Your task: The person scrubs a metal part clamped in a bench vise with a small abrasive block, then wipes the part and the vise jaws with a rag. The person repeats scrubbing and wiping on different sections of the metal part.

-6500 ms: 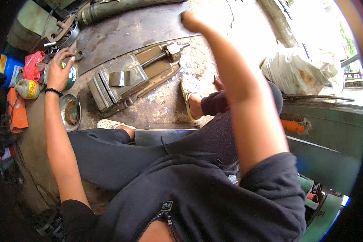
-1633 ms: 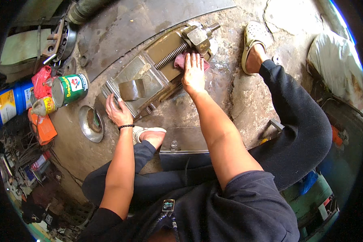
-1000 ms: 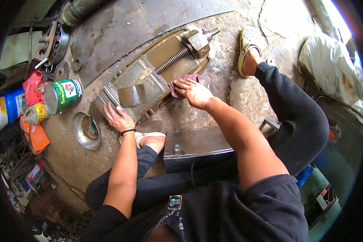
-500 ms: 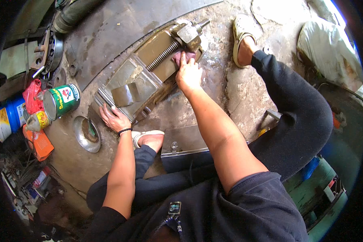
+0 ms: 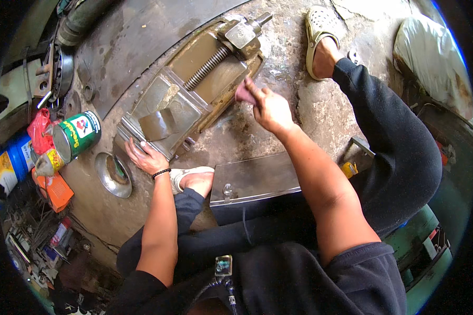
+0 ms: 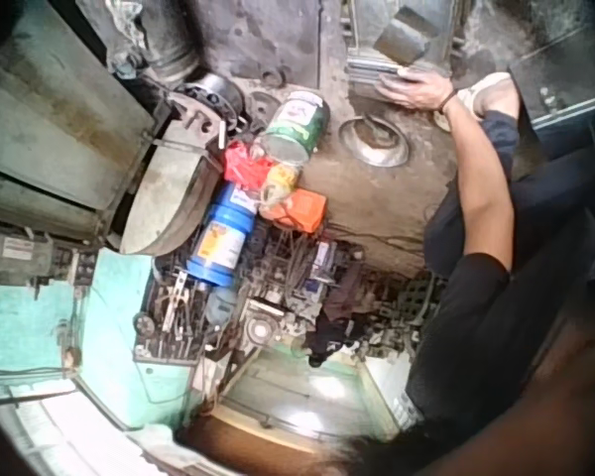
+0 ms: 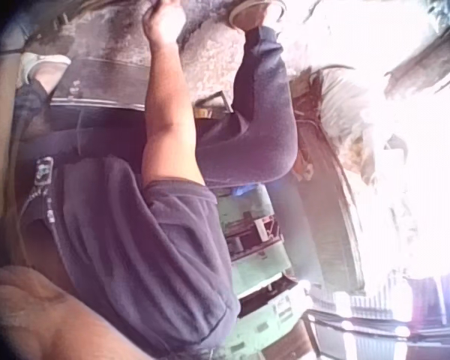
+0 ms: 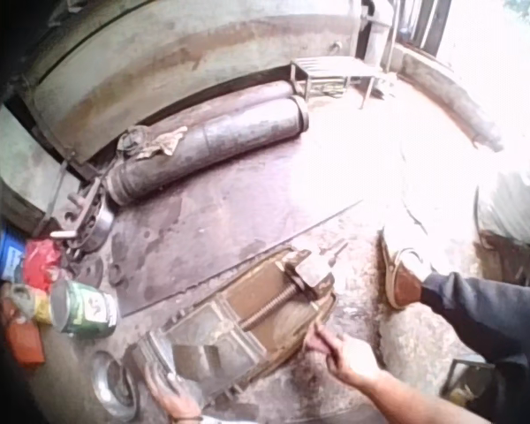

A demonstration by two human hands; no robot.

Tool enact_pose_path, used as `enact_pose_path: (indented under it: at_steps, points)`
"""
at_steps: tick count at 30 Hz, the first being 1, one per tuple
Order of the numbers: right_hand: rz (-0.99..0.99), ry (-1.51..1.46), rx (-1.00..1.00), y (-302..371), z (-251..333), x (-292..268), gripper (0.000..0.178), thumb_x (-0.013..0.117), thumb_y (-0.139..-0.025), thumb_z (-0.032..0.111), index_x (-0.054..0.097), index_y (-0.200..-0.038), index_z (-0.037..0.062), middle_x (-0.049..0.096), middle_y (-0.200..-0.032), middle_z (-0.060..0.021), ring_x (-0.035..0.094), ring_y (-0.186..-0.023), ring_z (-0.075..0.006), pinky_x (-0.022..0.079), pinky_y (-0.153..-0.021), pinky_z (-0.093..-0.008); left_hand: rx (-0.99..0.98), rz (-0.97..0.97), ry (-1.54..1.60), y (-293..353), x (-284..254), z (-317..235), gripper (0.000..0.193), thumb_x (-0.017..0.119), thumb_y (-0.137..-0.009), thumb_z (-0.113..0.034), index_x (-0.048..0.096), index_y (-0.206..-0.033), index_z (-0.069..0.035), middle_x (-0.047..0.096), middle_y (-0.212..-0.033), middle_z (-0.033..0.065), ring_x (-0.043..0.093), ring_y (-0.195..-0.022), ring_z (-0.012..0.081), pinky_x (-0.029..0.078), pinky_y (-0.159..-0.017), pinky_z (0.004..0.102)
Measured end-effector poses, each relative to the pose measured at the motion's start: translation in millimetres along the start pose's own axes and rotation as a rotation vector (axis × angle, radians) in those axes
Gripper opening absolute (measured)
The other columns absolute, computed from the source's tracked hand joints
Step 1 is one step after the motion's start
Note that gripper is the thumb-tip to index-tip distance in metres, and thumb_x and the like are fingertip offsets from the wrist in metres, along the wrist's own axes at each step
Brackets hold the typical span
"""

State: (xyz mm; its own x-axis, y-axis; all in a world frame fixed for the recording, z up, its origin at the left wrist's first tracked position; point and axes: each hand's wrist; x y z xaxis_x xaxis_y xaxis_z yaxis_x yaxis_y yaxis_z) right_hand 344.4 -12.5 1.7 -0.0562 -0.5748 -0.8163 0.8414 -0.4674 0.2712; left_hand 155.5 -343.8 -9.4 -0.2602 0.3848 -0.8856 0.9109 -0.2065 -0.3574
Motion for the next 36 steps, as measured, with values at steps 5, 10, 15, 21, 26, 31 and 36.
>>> enact_pose_path:
  at_steps: [5, 10, 15, 21, 26, 31, 36]
  points:
    - [-0.163, -0.093, 0.138, -36, 4, -7, 0.077, 0.062, -0.083, 0.011, 0.039, -0.156, 0.0228, 0.063, -0.104, -0.0214, 0.066, -0.092, -0.0403, 0.055, -0.085, -0.0467, -0.012, 0.0, -0.01, 2, -1, -4, 0.048, 0.046, -0.106, -0.035, 0.054, -0.137, 0.001, 0.049, -0.144, 0.0265, 0.047, -0.133, 0.0437, 0.038, -0.111, 0.0538]
    - [0.016, 0.046, 0.131, -66, 31, 10, 0.067, 0.059, -0.098, 0.037, 0.042, -0.15, -0.0002, 0.063, -0.124, -0.0273, 0.066, -0.11, -0.0394, 0.054, -0.094, -0.0443, 0.009, 0.022, -0.034, -1, 0, -4, 0.047, 0.046, -0.106, -0.035, 0.054, -0.137, 0.001, 0.048, -0.144, 0.0273, 0.047, -0.133, 0.0444, 0.038, -0.11, 0.0543]
    - [-0.044, 0.059, 0.195, -81, 47, 19, 0.063, 0.055, -0.099, 0.038, 0.048, -0.142, -0.0075, 0.068, -0.114, -0.0281, 0.071, -0.091, -0.0417, 0.058, -0.084, -0.0465, 0.019, 0.048, -0.046, 0, 1, 1, 0.046, 0.046, -0.106, -0.034, 0.054, -0.137, -0.001, 0.046, -0.145, 0.0274, 0.047, -0.133, 0.0453, 0.039, -0.108, 0.0556]
    - [0.106, 0.286, 0.084, -88, 59, 25, 0.064, 0.055, -0.091, 0.017, 0.041, -0.147, -0.0096, 0.067, -0.104, -0.0242, 0.071, -0.088, -0.0341, 0.058, -0.078, -0.0441, 0.016, 0.043, -0.048, 1, 0, 0, 0.046, 0.048, -0.104, -0.032, 0.053, -0.138, -0.002, 0.048, -0.145, 0.0264, 0.047, -0.133, 0.0444, 0.038, -0.109, 0.0553]
    - [0.236, 0.279, -0.164, -80, 78, 35, 0.061, 0.053, -0.089, 0.01, 0.044, -0.147, -0.0043, 0.065, -0.117, -0.022, 0.067, -0.106, -0.0349, 0.052, -0.092, -0.0471, -0.009, 0.04, -0.08, 2, -1, -2, 0.045, 0.049, -0.104, -0.032, 0.055, -0.138, -0.003, 0.048, -0.146, 0.0247, 0.049, -0.132, 0.043, 0.039, -0.108, 0.0546]
    - [0.381, 0.219, -0.359, -79, 78, 25, 0.06, 0.054, -0.089, 0.01, 0.049, -0.149, 0.0133, 0.063, -0.13, -0.0185, 0.067, -0.11, -0.0335, 0.052, -0.095, -0.0463, -0.004, 0.024, -0.106, 1, -2, -2, 0.044, 0.048, -0.104, -0.033, 0.057, -0.136, -0.005, 0.05, -0.145, 0.0229, 0.05, -0.131, 0.042, 0.04, -0.107, 0.0533]
    - [0.72, 0.18, -0.3, -67, 45, -4, 0.023, 0.065, -0.088, 0.02, 0.076, -0.108, 0.018, 0.074, -0.107, -0.0151, 0.07, -0.105, -0.032, 0.055, -0.09, -0.0431, -0.023, 0.015, -0.073, 0, -2, -4, 0.045, 0.05, -0.103, -0.034, 0.057, -0.135, -0.003, 0.051, -0.143, 0.0241, 0.049, -0.132, 0.0432, 0.039, -0.107, 0.0547]
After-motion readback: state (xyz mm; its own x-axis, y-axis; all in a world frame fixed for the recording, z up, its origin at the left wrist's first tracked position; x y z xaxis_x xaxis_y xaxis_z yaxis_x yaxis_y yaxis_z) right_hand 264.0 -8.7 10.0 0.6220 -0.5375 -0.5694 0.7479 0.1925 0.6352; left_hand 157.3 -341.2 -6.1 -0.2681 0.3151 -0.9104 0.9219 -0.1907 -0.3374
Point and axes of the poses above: each hand's wrist, its own y-axis away from the middle knuckle, its own x-axis out of the palm, z = x × y
